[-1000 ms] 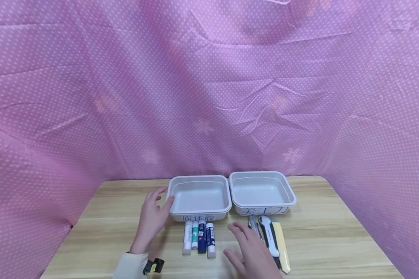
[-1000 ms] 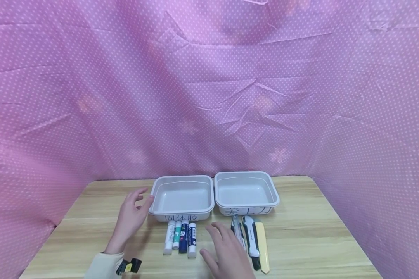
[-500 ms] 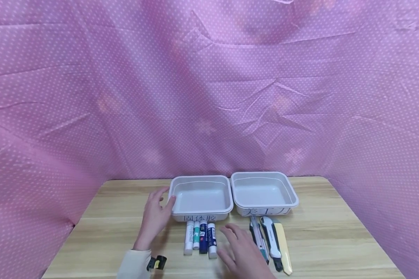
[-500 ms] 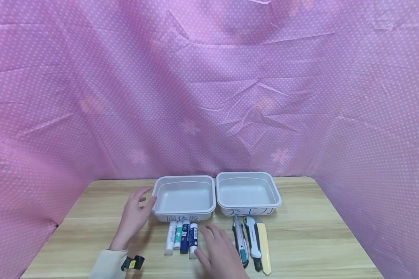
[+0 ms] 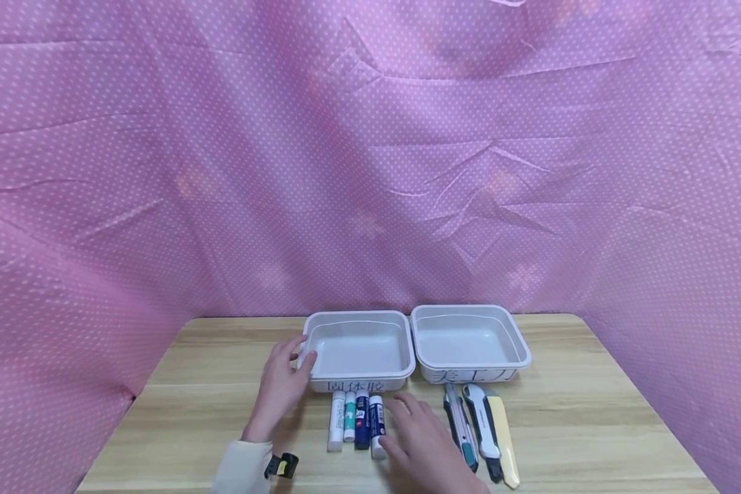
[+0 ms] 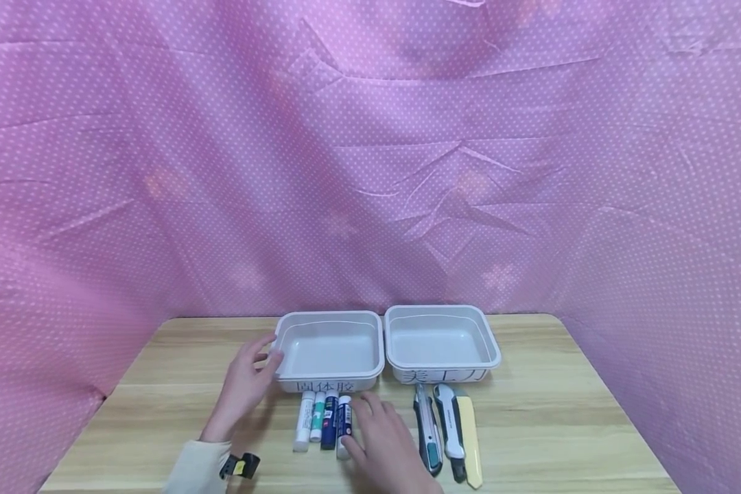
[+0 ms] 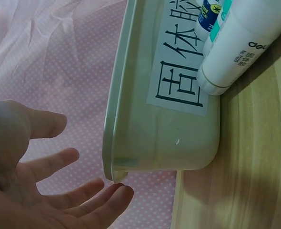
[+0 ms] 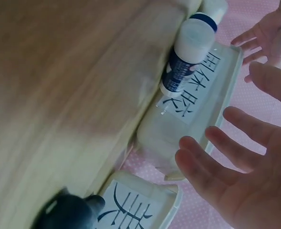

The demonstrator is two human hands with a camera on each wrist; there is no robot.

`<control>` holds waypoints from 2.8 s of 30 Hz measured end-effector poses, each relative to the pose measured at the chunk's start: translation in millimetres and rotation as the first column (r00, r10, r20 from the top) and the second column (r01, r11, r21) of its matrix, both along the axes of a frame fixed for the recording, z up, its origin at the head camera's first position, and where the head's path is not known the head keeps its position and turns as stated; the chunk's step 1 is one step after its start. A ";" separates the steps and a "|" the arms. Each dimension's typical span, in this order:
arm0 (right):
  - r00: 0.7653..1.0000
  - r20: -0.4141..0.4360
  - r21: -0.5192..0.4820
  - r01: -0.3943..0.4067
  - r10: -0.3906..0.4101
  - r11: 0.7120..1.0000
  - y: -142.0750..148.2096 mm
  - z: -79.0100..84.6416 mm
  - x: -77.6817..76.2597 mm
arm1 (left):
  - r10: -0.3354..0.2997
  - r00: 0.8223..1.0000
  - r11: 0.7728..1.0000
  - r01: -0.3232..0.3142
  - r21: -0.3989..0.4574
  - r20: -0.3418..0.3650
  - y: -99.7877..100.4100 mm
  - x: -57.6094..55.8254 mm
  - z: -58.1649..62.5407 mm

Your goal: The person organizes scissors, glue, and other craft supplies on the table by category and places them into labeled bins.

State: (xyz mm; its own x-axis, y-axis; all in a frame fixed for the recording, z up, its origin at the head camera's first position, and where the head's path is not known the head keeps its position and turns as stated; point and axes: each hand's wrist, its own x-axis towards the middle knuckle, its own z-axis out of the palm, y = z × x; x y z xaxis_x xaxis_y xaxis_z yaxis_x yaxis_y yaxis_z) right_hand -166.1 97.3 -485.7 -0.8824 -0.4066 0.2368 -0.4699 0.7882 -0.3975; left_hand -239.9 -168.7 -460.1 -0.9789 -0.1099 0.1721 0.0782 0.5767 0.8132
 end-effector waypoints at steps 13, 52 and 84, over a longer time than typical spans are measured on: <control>0.967 0.255 0.031 0.017 -0.025 0.999 -7.2 -4.7 -4.9 | -0.013 0.999 1.000 0.014 -0.014 0.040 0.1 -0.1 -7.7; 0.949 0.290 0.118 0.094 -0.125 0.989 -27.0 1.4 -15.2 | 0.008 0.997 0.999 -0.006 -0.038 0.071 -0.4 -1.7 -14.8; 0.988 0.075 -0.068 0.144 -0.139 0.987 -0.7 14.2 -0.5 | 0.006 0.997 1.000 -0.004 -0.026 0.078 0.1 -3.5 -16.7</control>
